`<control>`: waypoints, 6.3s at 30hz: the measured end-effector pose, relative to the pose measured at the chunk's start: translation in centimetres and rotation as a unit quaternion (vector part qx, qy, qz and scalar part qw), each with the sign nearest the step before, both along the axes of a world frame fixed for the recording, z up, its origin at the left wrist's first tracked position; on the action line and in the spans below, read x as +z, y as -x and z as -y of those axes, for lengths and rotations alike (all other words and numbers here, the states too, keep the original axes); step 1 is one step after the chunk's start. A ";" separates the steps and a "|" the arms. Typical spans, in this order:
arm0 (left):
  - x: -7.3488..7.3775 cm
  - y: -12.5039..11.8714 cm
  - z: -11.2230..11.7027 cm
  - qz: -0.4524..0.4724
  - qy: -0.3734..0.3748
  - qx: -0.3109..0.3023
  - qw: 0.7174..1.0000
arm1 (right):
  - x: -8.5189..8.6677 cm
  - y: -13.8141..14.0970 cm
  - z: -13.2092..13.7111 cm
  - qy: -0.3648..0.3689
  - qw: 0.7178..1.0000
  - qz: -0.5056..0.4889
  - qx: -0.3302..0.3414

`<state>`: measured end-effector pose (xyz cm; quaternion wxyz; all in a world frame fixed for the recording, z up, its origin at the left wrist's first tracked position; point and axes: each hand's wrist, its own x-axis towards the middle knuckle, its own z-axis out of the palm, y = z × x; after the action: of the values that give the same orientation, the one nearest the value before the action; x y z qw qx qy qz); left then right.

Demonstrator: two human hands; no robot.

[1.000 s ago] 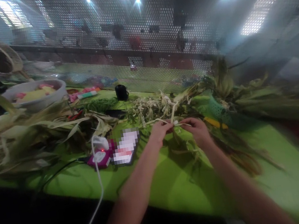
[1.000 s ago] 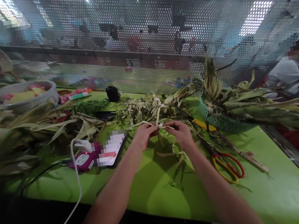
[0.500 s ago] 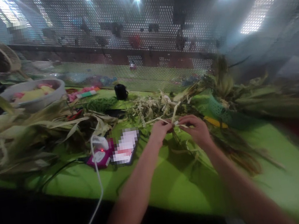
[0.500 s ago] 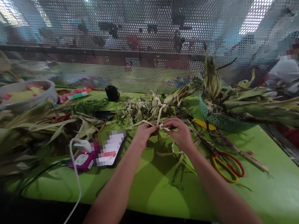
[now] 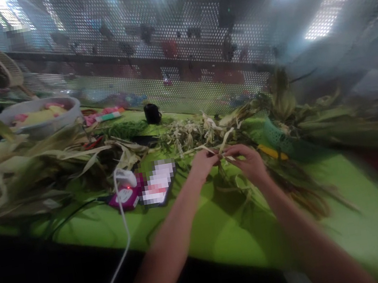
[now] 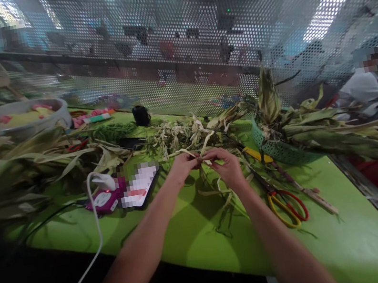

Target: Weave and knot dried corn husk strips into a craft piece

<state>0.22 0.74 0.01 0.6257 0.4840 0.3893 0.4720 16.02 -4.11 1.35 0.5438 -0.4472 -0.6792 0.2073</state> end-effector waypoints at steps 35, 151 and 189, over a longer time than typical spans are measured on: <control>0.2 -0.6 1.0 -0.043 -0.140 -0.113 0.983 | 0.2 1.4 -0.1 0.176 0.959 -0.213 -0.063; 0.9 -0.9 2.5 -0.177 -0.266 -0.060 0.946 | 1.4 0.8 0.5 0.192 0.944 -0.267 -0.027; 0.8 -0.8 1.7 -0.050 -0.095 -0.118 0.987 | 1.9 0.6 0.9 0.155 0.941 -0.299 -0.023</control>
<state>1.03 -0.97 0.79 0.6078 0.6069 0.3138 0.4047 15.41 -5.01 3.25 0.6504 -0.4588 -0.4346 0.4214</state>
